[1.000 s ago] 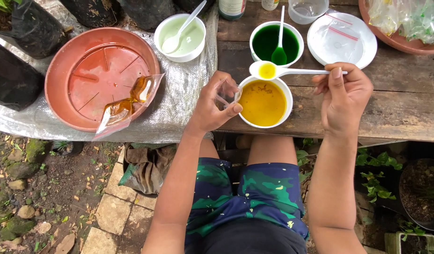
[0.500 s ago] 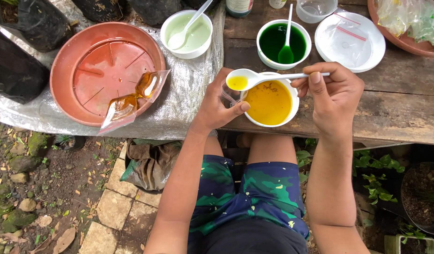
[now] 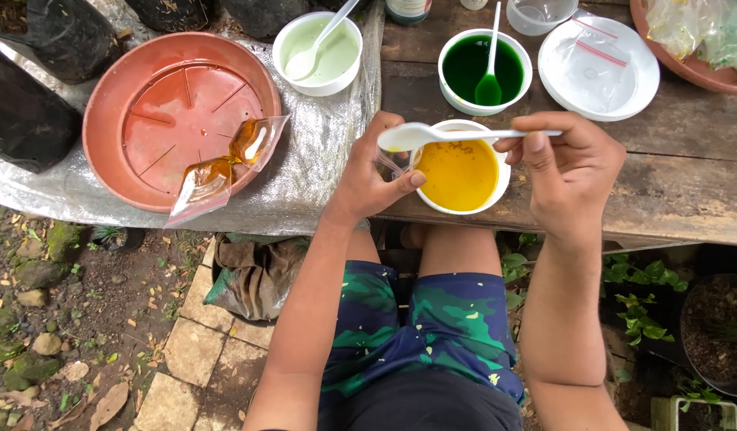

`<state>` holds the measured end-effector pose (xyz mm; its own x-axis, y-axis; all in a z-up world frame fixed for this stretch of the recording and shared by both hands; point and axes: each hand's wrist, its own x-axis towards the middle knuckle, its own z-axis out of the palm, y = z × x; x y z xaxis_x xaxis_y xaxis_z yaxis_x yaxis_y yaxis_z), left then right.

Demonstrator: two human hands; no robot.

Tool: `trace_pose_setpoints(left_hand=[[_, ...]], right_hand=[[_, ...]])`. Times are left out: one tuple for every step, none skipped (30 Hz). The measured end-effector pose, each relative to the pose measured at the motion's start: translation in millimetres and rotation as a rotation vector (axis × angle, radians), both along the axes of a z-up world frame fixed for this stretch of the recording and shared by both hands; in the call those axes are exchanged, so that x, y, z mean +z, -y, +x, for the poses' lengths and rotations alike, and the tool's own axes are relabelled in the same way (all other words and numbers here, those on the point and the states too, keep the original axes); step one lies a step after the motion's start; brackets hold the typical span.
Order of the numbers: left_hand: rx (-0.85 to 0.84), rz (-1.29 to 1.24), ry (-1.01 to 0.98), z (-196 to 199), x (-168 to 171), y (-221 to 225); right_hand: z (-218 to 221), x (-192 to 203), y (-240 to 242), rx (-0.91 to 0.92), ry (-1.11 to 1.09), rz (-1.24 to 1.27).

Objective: Packaging yellow liquid into small plastic bags using a spoon and a small cup on a wooden table in an outdoor setting.

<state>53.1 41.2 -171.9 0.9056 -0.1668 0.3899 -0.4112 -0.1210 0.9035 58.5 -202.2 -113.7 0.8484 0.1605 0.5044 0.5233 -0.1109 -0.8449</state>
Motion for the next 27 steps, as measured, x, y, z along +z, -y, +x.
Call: trace_pose_setpoints(left_hand=[[0.015, 0.022, -0.004, 1, -4, -1], [0.018, 0.022, -0.005, 3, -4, 0], [0.004, 0.011, 0.026, 4, -5, 0], [-0.01, 0.001, 0.055, 4, -6, 0], [-0.009, 0.002, 0.052, 4, -5, -1], [-0.009, 0.004, 0.046, 4, -4, 0], [-0.009, 0.006, 0.04, 4, -3, 0], [-0.013, 0.004, 0.037, 4, -2, 0], [-0.009, 0.006, 0.051, 4, -1, 0], [-0.004, 0.009, 0.063, 4, 0, 0], [-0.008, 0.008, 0.058, 4, 1, 1], [-0.002, 0.001, 0.049, 4, 2, 1], [0.003, -0.005, 0.039, 4, 3, 2], [0.001, -0.004, 0.035, 4, 2, 2], [0.007, -0.004, 0.023, 4, 2, 2], [0.013, -0.004, 0.014, 4, 2, 2], [0.012, -0.002, 0.013, 7, -6, 2], [0.021, -0.055, 0.015, 10, -15, 2], [0.03, -0.108, 0.016, 13, -23, 2], [0.031, -0.108, 0.016, 13, -23, 2], [0.034, -0.11, 0.016, 13, -23, 2], [0.036, -0.112, 0.016, 13, -23, 3], [0.036, -0.111, 0.016, 14, -22, 2], [0.037, -0.11, 0.015, 14, -23, 3], [0.037, -0.109, 0.014, 14, -23, 3], [0.034, -0.108, 0.013, 14, -23, 3], [0.032, -0.107, 0.009, 14, -22, 3]], right_hand=[[3, -3, 1, 0.006, 0.017, 0.043], [8, -12, 8, 0.009, 0.017, 0.043], [13, -21, 15, -0.007, -0.009, 0.12], [17, -30, 21, -0.023, -0.037, 0.197], [20, -35, 24, -0.022, -0.04, 0.198], [22, -40, 28, -0.083, -0.149, 0.31], [24, -45, 32, -0.145, -0.256, 0.423], [25, -53, 36, -0.15, -0.258, 0.421], [26, -61, 41, -0.168, -0.276, 0.413], [26, -69, 46, -0.185, -0.296, 0.406], [27, -75, 49, -0.19, -0.3, 0.405], [27, -82, 51, -0.169, -0.317, 0.358], [27, -88, 53, -0.148, -0.335, 0.31], [26, -91, 54, -0.15, -0.339, 0.311], [26, -93, 54, -0.141, -0.344, 0.294], [26, -95, 54, -0.131, -0.347, 0.279], [28, -101, 55, -0.133, -0.348, 0.281], [30, -106, 57, -0.112, -0.304, 0.295], [33, -111, 58, -0.091, -0.259, 0.31], [31, -108, 56, -0.091, -0.26, 0.31], [30, -106, 54, -0.096, -0.259, 0.284], [29, -103, 51, -0.103, -0.256, 0.258], [30, -102, 51, -0.103, -0.256, 0.259], [30, -102, 50, -0.103, -0.25, 0.242], [29, -101, 50, -0.102, -0.245, 0.226], [29, -101, 49, -0.105, -0.246, 0.227], [28, -99, 48, -0.102, -0.237, 0.219]])
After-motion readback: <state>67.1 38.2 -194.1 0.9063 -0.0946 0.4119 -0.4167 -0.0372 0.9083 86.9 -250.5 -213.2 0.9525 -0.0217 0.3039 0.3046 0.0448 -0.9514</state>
